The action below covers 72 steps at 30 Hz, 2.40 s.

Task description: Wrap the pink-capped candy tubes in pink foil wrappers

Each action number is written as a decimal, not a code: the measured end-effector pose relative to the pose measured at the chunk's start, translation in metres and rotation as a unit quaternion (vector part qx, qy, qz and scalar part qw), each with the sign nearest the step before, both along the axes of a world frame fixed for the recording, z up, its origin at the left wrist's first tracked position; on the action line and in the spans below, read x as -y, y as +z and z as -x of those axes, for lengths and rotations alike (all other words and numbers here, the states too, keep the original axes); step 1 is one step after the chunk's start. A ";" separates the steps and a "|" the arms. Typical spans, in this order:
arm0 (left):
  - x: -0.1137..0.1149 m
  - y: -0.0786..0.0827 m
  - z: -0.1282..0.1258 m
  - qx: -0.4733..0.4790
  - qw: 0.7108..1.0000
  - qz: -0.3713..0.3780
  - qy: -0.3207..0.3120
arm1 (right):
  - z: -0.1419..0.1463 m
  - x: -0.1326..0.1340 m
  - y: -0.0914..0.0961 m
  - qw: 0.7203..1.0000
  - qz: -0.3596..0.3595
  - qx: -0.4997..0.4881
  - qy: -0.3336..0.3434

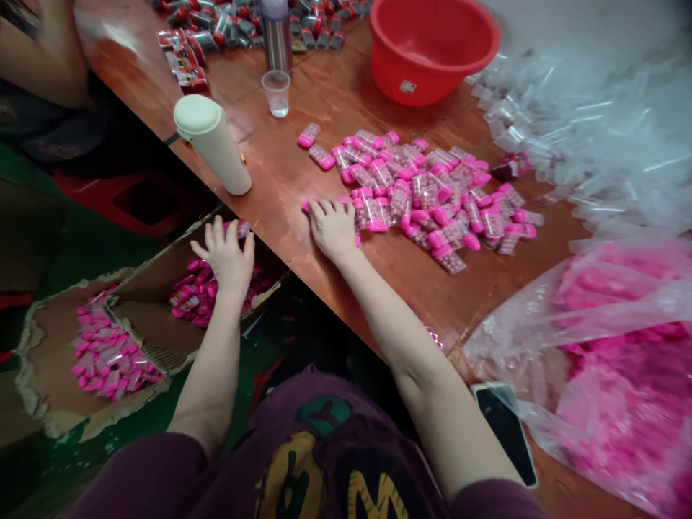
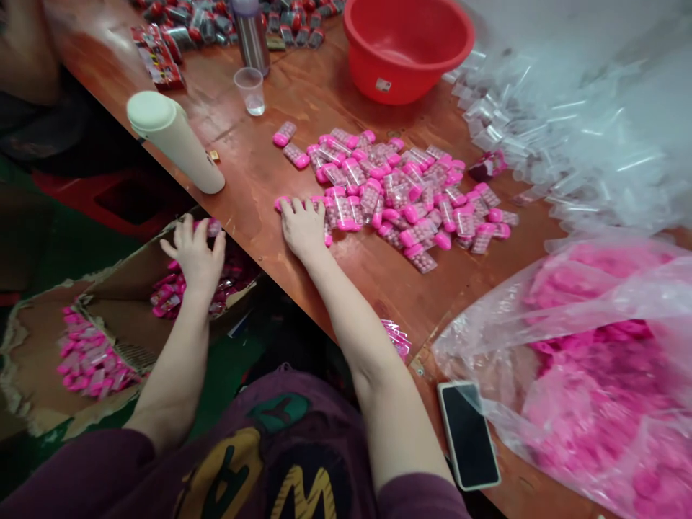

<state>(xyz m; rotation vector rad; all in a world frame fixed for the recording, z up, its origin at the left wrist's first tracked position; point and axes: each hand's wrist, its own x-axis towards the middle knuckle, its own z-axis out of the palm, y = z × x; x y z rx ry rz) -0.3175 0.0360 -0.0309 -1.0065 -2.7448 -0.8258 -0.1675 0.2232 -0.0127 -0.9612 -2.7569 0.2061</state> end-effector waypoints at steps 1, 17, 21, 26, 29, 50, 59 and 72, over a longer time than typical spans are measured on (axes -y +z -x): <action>0.004 0.001 -0.002 0.005 1.000 0.000 0.008 | -0.011 0.002 0.000 1.000 -0.004 0.001 0.014; -0.061 0.013 -0.172 0.091 0.956 -0.015 -0.277 | -0.219 0.020 0.010 0.995 -0.041 0.059 0.069; -0.062 0.010 -0.201 0.075 0.946 -0.005 -0.317 | -0.248 0.022 0.011 0.997 -0.033 0.074 0.016; -0.072 0.014 -0.213 0.096 0.927 -0.015 -0.362 | -0.263 0.022 0.012 0.993 -0.018 0.064 -0.097; -0.088 0.020 -0.198 0.103 0.945 -0.031 -0.308 | -0.269 0.029 0.016 0.988 -0.008 0.008 -0.155; -0.010 0.059 -0.269 0.563 0.717 -0.018 -0.410 | -0.283 0.182 0.025 0.804 0.310 -0.433 -0.265; 0.047 0.056 -0.322 0.596 0.661 0.133 -0.435 | -0.359 0.247 0.033 0.806 0.249 -0.374 -0.386; 0.053 0.050 -0.315 0.575 0.703 0.126 -0.398 | -0.549 0.256 -0.024 0.758 0.006 -0.181 -0.627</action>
